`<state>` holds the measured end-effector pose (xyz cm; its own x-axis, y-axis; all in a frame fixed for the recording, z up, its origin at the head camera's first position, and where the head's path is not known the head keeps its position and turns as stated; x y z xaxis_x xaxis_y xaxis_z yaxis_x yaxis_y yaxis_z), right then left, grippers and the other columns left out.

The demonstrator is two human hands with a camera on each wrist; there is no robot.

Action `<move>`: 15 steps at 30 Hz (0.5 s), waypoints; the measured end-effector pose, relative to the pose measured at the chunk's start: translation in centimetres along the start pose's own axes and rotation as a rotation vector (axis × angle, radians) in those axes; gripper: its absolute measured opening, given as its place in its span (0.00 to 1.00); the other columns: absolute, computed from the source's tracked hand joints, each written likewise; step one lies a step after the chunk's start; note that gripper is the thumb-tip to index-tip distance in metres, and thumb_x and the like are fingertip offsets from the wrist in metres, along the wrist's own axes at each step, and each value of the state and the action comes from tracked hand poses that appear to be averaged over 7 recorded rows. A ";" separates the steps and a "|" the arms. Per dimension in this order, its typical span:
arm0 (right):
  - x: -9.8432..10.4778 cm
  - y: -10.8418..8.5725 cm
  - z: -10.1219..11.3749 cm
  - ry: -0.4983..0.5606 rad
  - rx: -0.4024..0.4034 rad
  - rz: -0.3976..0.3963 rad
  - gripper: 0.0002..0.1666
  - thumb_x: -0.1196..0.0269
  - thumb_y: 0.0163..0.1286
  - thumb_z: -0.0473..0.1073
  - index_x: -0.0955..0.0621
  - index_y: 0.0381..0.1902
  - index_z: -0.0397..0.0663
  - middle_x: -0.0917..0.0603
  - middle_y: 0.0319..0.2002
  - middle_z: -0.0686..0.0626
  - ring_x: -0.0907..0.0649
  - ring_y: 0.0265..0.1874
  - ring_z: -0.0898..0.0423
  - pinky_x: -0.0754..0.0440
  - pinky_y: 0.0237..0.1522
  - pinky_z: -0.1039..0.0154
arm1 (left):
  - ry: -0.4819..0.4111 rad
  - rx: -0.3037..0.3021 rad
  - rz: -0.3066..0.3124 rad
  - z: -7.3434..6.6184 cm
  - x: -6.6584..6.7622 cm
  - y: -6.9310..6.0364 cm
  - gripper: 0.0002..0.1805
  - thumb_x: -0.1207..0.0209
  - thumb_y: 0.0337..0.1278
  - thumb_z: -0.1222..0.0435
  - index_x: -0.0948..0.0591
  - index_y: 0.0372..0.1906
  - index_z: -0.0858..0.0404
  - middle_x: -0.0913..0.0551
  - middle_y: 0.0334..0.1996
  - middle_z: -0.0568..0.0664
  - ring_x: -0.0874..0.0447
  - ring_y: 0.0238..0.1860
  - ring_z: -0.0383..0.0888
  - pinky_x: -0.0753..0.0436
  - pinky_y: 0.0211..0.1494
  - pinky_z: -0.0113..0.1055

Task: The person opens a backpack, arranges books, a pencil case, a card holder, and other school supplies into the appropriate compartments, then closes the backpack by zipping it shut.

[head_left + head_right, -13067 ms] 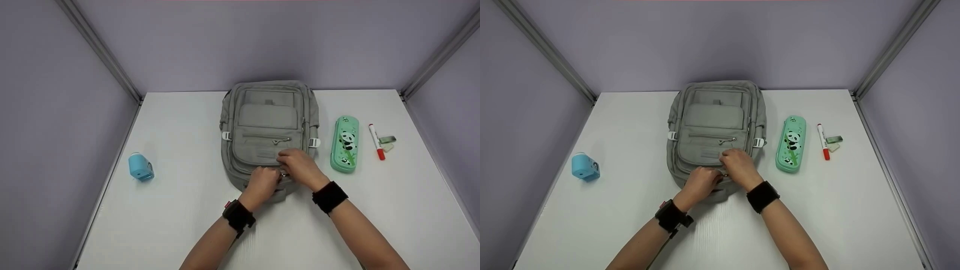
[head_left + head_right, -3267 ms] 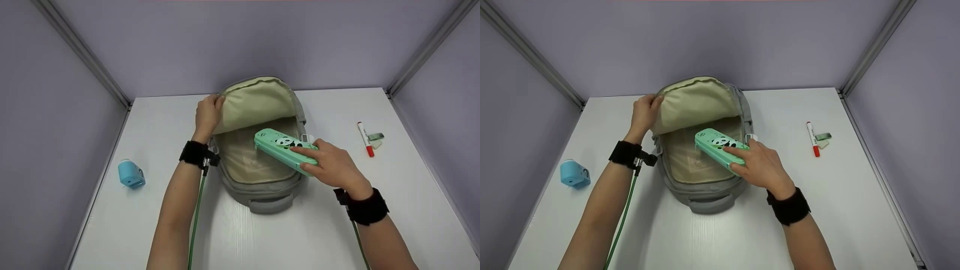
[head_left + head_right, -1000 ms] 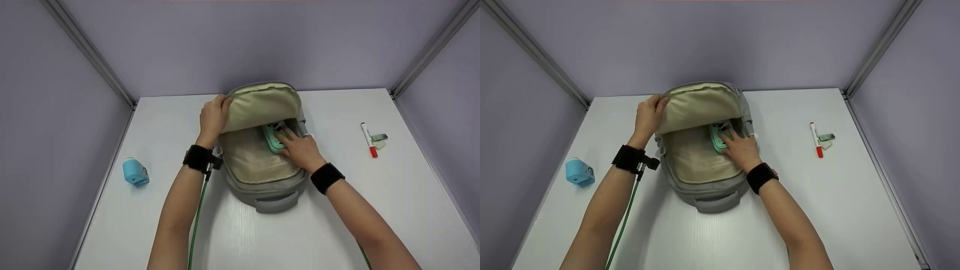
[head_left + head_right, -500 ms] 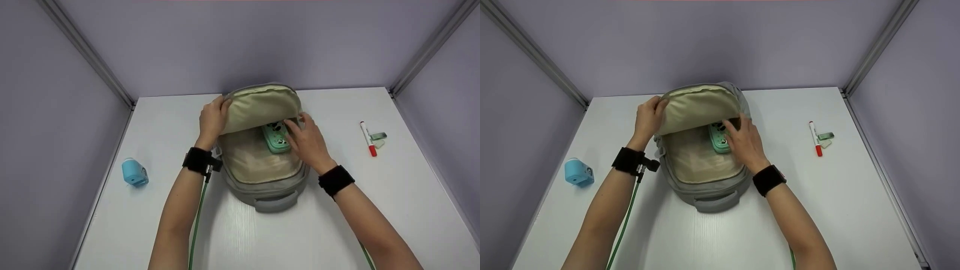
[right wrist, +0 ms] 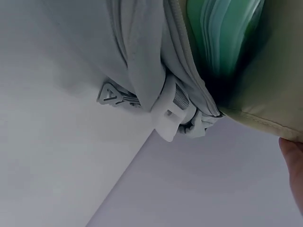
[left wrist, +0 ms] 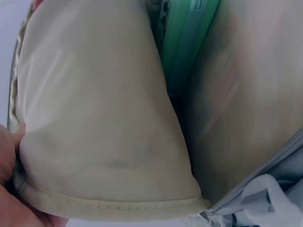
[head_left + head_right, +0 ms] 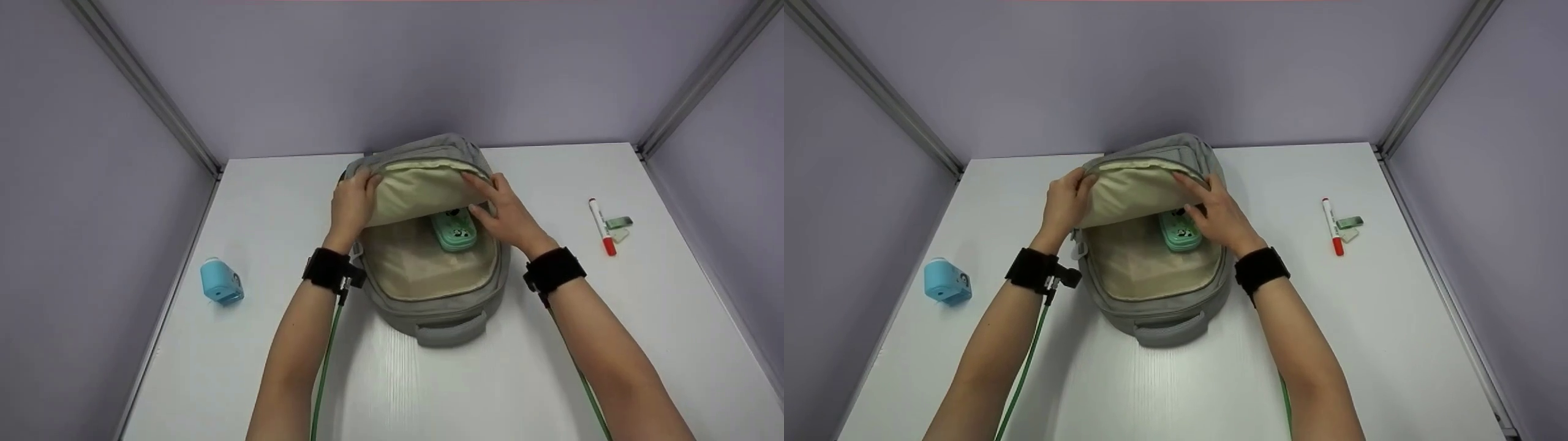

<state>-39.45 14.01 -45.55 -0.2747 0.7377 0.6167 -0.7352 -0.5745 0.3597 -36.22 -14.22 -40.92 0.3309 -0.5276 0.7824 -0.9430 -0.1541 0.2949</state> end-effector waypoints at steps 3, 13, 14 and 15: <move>-0.3 -0.7 0.2 -0.037 0.016 0.000 0.36 0.38 0.71 0.38 0.34 0.74 0.61 0.36 0.43 0.43 0.32 0.38 0.48 0.35 0.40 0.54 | -0.006 -0.012 -0.002 0.2 -0.3 -0.3 0.18 0.45 0.70 0.55 0.27 0.27 0.63 0.24 0.21 0.55 0.24 0.27 0.53 0.25 0.35 0.49; -0.2 -1.9 2.3 -0.133 0.163 -0.056 0.38 0.38 0.69 0.33 0.33 0.73 0.61 0.27 0.43 0.40 0.31 0.30 0.52 0.31 0.34 0.54 | -0.028 0.014 0.038 0.2 -0.2 -0.4 0.15 0.46 0.71 0.55 0.18 0.38 0.63 0.15 0.32 0.56 0.19 0.31 0.52 0.23 0.36 0.49; -0.2 -1.8 2.4 -0.140 0.172 -0.057 0.38 0.38 0.69 0.32 0.34 0.73 0.60 0.27 0.43 0.40 0.31 0.29 0.52 0.30 0.33 0.54 | -0.030 0.020 0.042 0.2 -0.2 -0.4 0.15 0.46 0.71 0.55 0.18 0.37 0.63 0.16 0.30 0.55 0.20 0.29 0.50 0.24 0.34 0.48; -0.1 -1.7 2.4 -0.145 0.177 -0.057 0.38 0.38 0.69 0.32 0.34 0.73 0.59 0.26 0.43 0.40 0.31 0.27 0.52 0.30 0.33 0.54 | -0.031 0.027 0.045 0.3 -0.1 -0.4 0.16 0.46 0.71 0.55 0.19 0.35 0.63 0.18 0.27 0.54 0.23 0.27 0.49 0.26 0.32 0.46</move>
Point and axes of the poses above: each hand's wrist, its own y-axis towards the middle knuckle, its own x-axis out of the back of the hand, z = x × y, the point moved 5 cm from there along y, towards the middle knuckle
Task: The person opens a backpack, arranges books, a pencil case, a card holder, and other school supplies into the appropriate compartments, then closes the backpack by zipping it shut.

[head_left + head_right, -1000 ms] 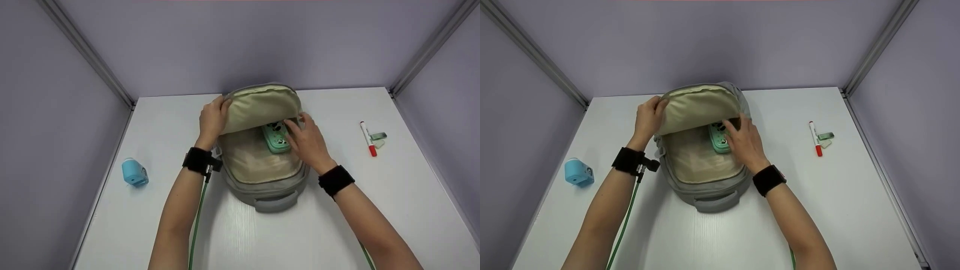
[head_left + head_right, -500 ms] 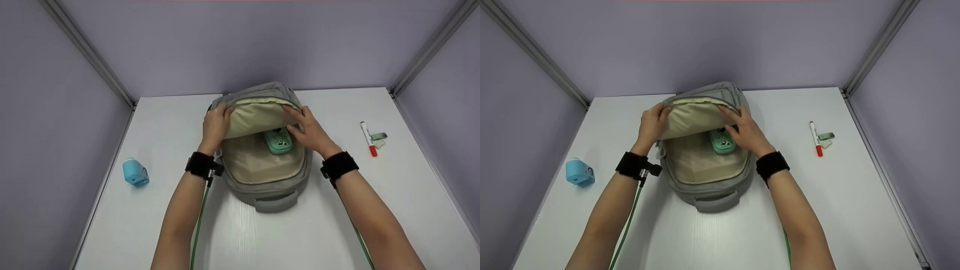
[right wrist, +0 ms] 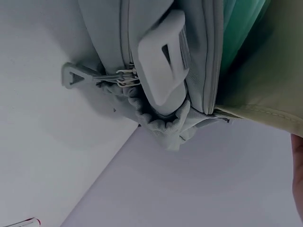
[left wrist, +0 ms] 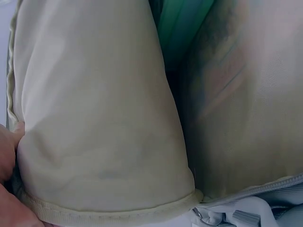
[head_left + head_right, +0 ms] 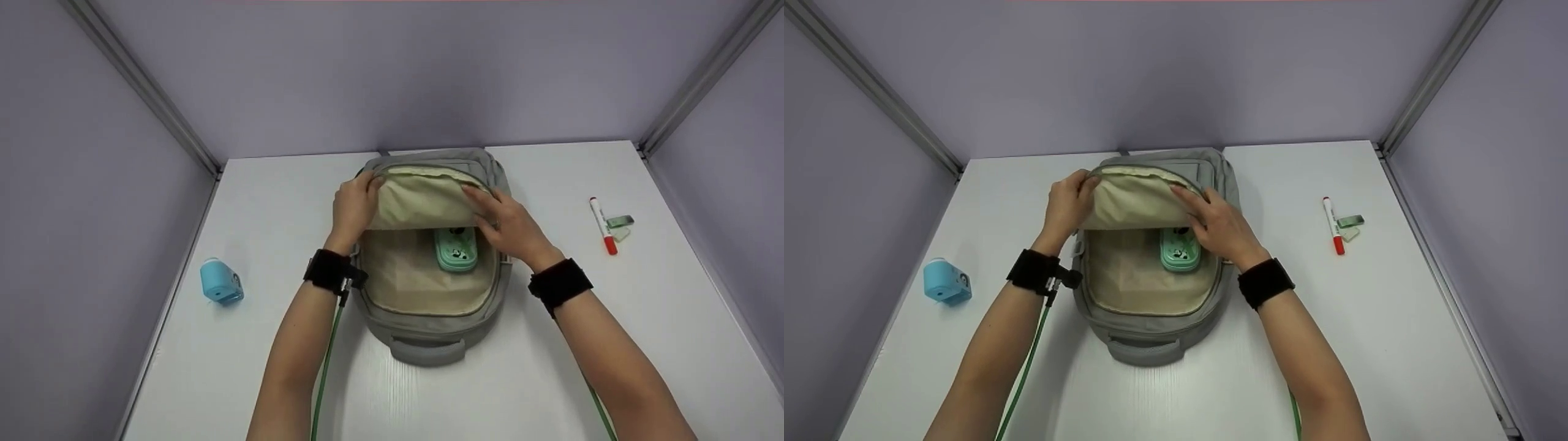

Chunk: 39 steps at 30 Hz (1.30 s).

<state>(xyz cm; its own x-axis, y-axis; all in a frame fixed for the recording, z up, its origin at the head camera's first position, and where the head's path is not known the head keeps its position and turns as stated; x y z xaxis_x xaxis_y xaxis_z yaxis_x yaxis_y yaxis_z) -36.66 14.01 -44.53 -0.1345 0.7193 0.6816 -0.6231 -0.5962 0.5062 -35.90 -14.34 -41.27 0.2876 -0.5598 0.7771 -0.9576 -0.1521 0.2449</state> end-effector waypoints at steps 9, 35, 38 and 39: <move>-0.2 1.4 -1.9 0.022 -0.186 0.039 0.35 0.40 0.73 0.41 0.36 0.75 0.66 0.21 0.53 0.43 0.20 0.40 0.49 0.24 0.43 0.52 | -0.043 -0.010 0.019 0.3 0.5 -0.2 0.16 0.47 0.72 0.53 0.21 0.35 0.61 0.28 0.20 0.46 0.33 0.21 0.42 0.33 0.26 0.37; 0.2 3.8 -4.6 0.064 -0.512 0.077 0.34 0.39 0.73 0.43 0.35 0.74 0.68 0.31 0.69 0.45 0.31 0.66 0.42 0.34 0.63 0.43 | 0.134 0.432 0.015 11.5 9.3 -4.5 0.32 0.40 0.66 0.60 0.34 0.69 0.70 0.30 0.58 0.72 0.28 0.57 0.66 0.27 0.56 0.57; 0.2 3.8 -4.6 0.065 -0.523 0.082 0.35 0.39 0.73 0.43 0.35 0.74 0.68 0.31 0.69 0.44 0.31 0.66 0.42 0.34 0.63 0.43 | 0.205 0.559 0.048 14.5 11.2 -5.8 0.35 0.42 0.67 0.60 0.40 0.73 0.68 0.38 0.63 0.76 0.36 0.61 0.73 0.33 0.59 0.63; 0.3 3.8 -4.6 0.065 -0.528 0.081 0.35 0.39 0.73 0.43 0.35 0.74 0.68 0.31 0.69 0.44 0.31 0.66 0.42 0.34 0.62 0.42 | 0.222 0.600 0.062 15.4 11.7 -6.2 0.36 0.43 0.67 0.60 0.41 0.74 0.67 0.40 0.64 0.77 0.39 0.63 0.74 0.35 0.59 0.65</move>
Point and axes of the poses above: each hand's wrist, its own y-axis towards the middle knuckle, its own x-axis out of the back of the hand, z = x × y, the point moved 5 cm from there along y, towards the middle knuckle
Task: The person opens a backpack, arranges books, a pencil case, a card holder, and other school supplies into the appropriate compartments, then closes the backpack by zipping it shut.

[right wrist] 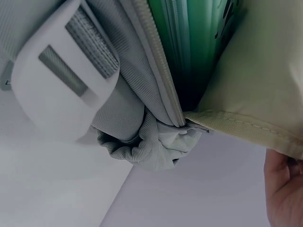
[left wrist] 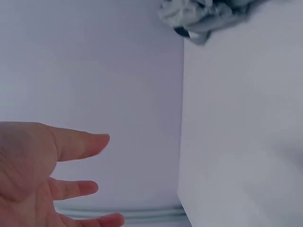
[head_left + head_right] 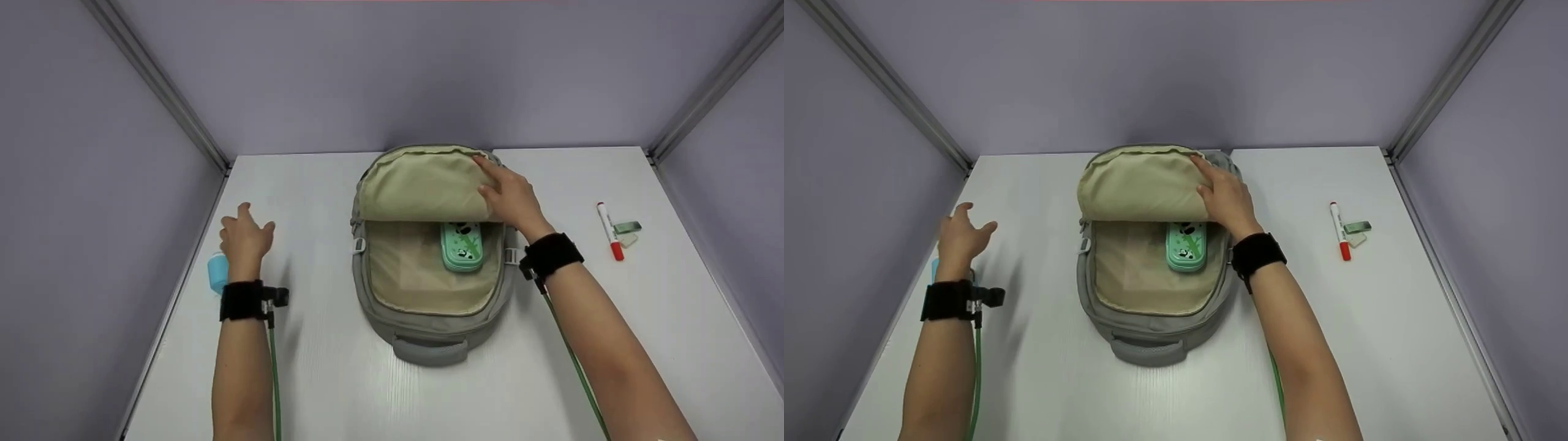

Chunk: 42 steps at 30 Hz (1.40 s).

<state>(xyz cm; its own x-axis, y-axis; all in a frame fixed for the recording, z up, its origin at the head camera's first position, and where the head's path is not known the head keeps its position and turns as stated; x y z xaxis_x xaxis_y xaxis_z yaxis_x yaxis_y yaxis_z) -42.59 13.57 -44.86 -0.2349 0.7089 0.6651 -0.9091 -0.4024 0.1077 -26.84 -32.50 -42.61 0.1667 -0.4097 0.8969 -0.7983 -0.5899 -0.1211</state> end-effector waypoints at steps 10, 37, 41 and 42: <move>0.0 0.0 -0.2 -0.014 0.004 -0.002 0.35 0.38 0.72 0.43 0.34 0.74 0.66 0.31 0.69 0.43 0.32 0.67 0.41 0.35 0.64 0.42 | 0.016 0.248 0.126 7.8 0.7 -0.6 0.39 0.49 0.67 0.61 0.50 0.74 0.74 0.48 0.64 0.85 0.40 0.61 0.79 0.35 0.58 0.69; -0.2 -0.4 -0.2 -0.017 0.077 -0.045 0.34 0.38 0.72 0.40 0.33 0.73 0.63 0.27 0.66 0.40 0.27 0.62 0.39 0.31 0.59 0.41 | 0.007 0.214 0.016 8.3 0.5 -0.6 0.31 0.53 0.59 0.68 0.35 0.70 0.72 0.26 0.56 0.75 0.25 0.51 0.71 0.24 0.48 0.61; -0.2 -0.5 -0.3 -0.022 0.084 -0.054 0.34 0.38 0.71 0.40 0.32 0.73 0.62 0.27 0.65 0.40 0.27 0.61 0.38 0.31 0.59 0.41 | -0.035 0.130 -0.025 5.4 0.9 -1.0 0.32 0.49 0.59 0.69 0.35 0.70 0.72 0.25 0.55 0.74 0.23 0.50 0.70 0.22 0.47 0.62; -0.1 -0.5 -0.3 -0.021 0.083 -0.055 0.34 0.38 0.71 0.40 0.32 0.73 0.61 0.27 0.65 0.40 0.27 0.61 0.38 0.31 0.59 0.41 | -0.050 0.106 -0.034 4.5 1.1 -1.2 0.32 0.47 0.60 0.68 0.35 0.70 0.72 0.25 0.56 0.74 0.23 0.50 0.70 0.22 0.48 0.62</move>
Point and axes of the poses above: each hand's wrist, its own y-axis towards the middle knuckle, its own x-axis out of the back of the hand, z = x × y, the point moved 5 cm from there along y, towards the middle knuckle
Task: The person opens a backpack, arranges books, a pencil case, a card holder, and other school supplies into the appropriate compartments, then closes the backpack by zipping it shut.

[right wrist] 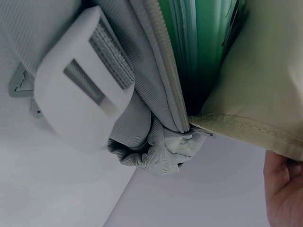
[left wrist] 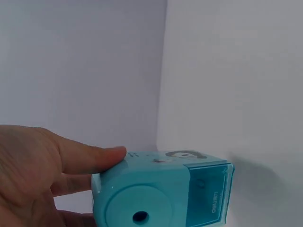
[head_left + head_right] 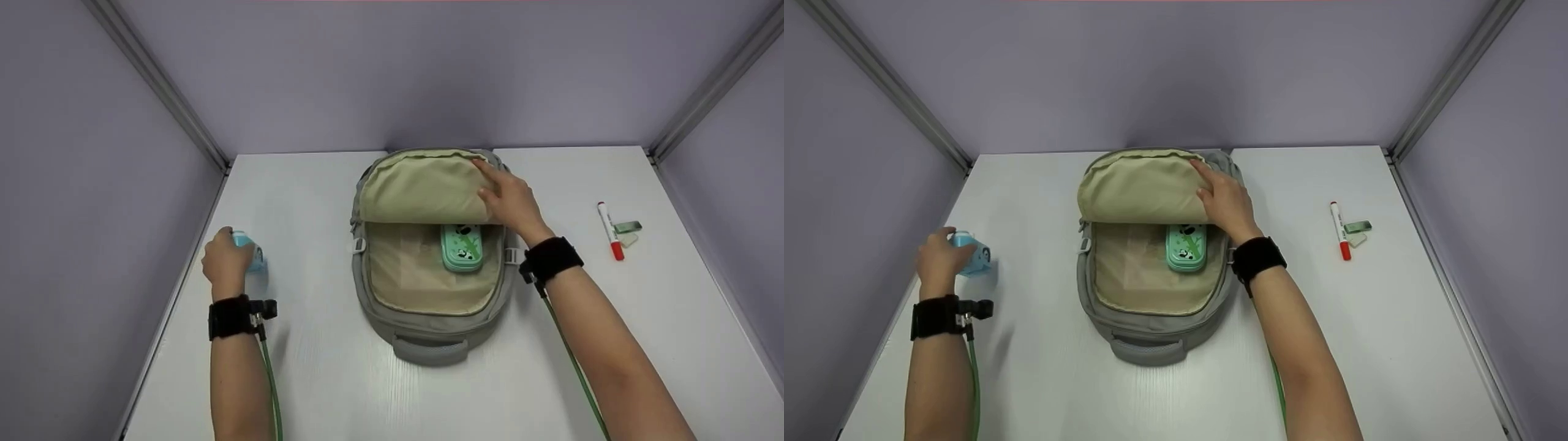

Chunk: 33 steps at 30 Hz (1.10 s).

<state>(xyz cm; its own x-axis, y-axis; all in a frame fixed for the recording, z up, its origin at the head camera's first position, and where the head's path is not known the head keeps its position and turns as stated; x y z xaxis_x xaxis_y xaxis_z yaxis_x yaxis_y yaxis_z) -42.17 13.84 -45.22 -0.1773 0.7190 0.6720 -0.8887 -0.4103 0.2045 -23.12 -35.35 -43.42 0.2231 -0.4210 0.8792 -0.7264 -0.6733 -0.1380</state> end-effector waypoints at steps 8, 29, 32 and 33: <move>0.0 -0.1 0.1 0.003 0.005 -0.001 0.34 0.37 0.71 0.39 0.32 0.73 0.60 0.27 0.66 0.40 0.27 0.62 0.39 0.31 0.61 0.42 | -0.132 -0.241 -0.056 -7.2 1.4 -2.8 0.31 0.37 0.61 0.64 0.30 0.68 0.68 0.24 0.57 0.71 0.23 0.54 0.68 0.22 0.51 0.60; -0.1 -0.2 0.2 0.032 -0.026 0.019 0.34 0.37 0.71 0.40 0.32 0.73 0.63 0.29 0.68 0.42 0.30 0.65 0.40 0.34 0.63 0.43 | -0.361 -0.797 -0.171 -16.0 0.9 -9.6 0.28 0.32 0.57 0.69 0.24 0.63 0.66 0.21 0.52 0.64 0.22 0.55 0.57 0.23 0.54 0.55; 0.0 -0.2 0.1 0.036 -0.032 0.019 0.34 0.37 0.71 0.41 0.32 0.72 0.64 0.29 0.68 0.42 0.30 0.65 0.40 0.34 0.63 0.42 | -0.390 -0.901 -0.139 -16.8 0.8 -10.8 0.28 0.34 0.59 0.69 0.25 0.65 0.65 0.22 0.53 0.62 0.23 0.56 0.53 0.23 0.56 0.53; 0.0 -0.2 0.1 0.038 -0.032 0.020 0.34 0.37 0.71 0.41 0.32 0.72 0.65 0.29 0.68 0.42 0.30 0.65 0.40 0.34 0.63 0.42 | -0.399 -0.935 -0.121 -17.0 0.8 -11.1 0.28 0.34 0.60 0.69 0.26 0.65 0.65 0.22 0.53 0.62 0.23 0.57 0.52 0.24 0.56 0.52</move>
<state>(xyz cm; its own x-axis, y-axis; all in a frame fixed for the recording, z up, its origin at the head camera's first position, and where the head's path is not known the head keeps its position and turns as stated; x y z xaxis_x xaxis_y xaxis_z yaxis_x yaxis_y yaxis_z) -41.98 13.85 -45.22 -0.2106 0.7320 0.6479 -0.8980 -0.4068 0.1678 -25.93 -17.82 -33.45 0.4046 -0.6684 0.6241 -0.8629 -0.0531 0.5025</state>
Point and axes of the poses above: each hand's wrist, its own y-axis towards the middle knuckle, its own x-axis out of the back of the hand, z = x × y, the point moved 5 cm from there along y, towards the middle knuckle
